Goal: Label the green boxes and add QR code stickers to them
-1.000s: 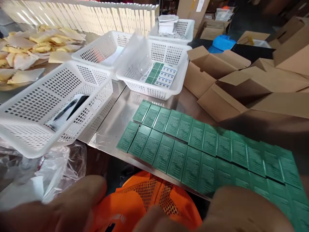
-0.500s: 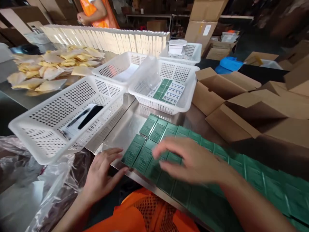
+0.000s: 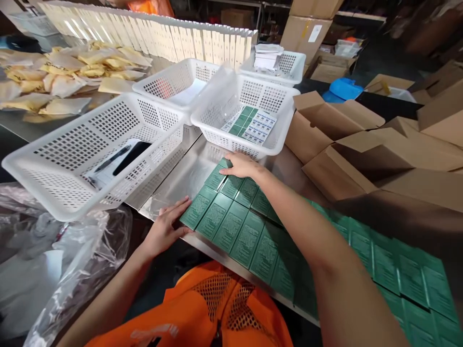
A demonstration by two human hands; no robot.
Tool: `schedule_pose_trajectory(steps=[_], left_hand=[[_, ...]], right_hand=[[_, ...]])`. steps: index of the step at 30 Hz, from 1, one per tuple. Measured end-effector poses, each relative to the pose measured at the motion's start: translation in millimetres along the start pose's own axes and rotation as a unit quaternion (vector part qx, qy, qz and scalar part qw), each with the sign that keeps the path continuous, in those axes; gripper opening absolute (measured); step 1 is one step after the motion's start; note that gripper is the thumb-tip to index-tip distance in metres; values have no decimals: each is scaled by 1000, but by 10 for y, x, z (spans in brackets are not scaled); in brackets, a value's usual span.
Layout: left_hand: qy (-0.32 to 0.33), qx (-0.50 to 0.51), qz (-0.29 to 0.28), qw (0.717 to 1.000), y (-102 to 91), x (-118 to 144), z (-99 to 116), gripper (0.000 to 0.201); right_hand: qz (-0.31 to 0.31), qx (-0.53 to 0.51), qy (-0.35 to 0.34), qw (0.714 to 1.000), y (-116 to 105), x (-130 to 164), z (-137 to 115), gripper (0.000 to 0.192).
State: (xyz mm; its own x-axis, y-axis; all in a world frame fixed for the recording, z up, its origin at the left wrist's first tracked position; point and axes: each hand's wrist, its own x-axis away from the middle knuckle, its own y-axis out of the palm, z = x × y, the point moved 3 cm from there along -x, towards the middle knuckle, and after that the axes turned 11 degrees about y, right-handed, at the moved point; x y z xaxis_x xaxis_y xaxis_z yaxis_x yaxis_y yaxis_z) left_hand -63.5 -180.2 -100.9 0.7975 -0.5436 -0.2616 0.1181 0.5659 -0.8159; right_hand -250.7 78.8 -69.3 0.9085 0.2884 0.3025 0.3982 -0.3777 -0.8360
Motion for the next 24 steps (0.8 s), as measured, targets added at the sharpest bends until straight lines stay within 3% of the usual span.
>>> schedule_pose_trajectory(steps=[5,8,11,15,17,21,24], left_hand=[[99,-53,24,993,-224,-8,123,66],[153,-117,2,981,-265,6,175,55],[165,-147,-34,975,-230,3,146,51],[146,-163,-38,975,-246,12,177,50],[122,-185,-10,975,-290,61,269,48],[105,-166,134,971,-295,220,540,50],[105,-155,141,972,-73,238,665,44]], right_hand=[[31,-56,-27,998,-27,53,-52,62],[53,-83,-34,995,4,32,-56,61],[53,-85,-23,995,57,2,-60,59],[28,-88,-15,996,51,66,-28,65],[31,-86,-20,996,-9,163,49,72],[6,-68,-15,998,-124,370,306,74],[-28,-22,24,999,-121,425,447,72]])
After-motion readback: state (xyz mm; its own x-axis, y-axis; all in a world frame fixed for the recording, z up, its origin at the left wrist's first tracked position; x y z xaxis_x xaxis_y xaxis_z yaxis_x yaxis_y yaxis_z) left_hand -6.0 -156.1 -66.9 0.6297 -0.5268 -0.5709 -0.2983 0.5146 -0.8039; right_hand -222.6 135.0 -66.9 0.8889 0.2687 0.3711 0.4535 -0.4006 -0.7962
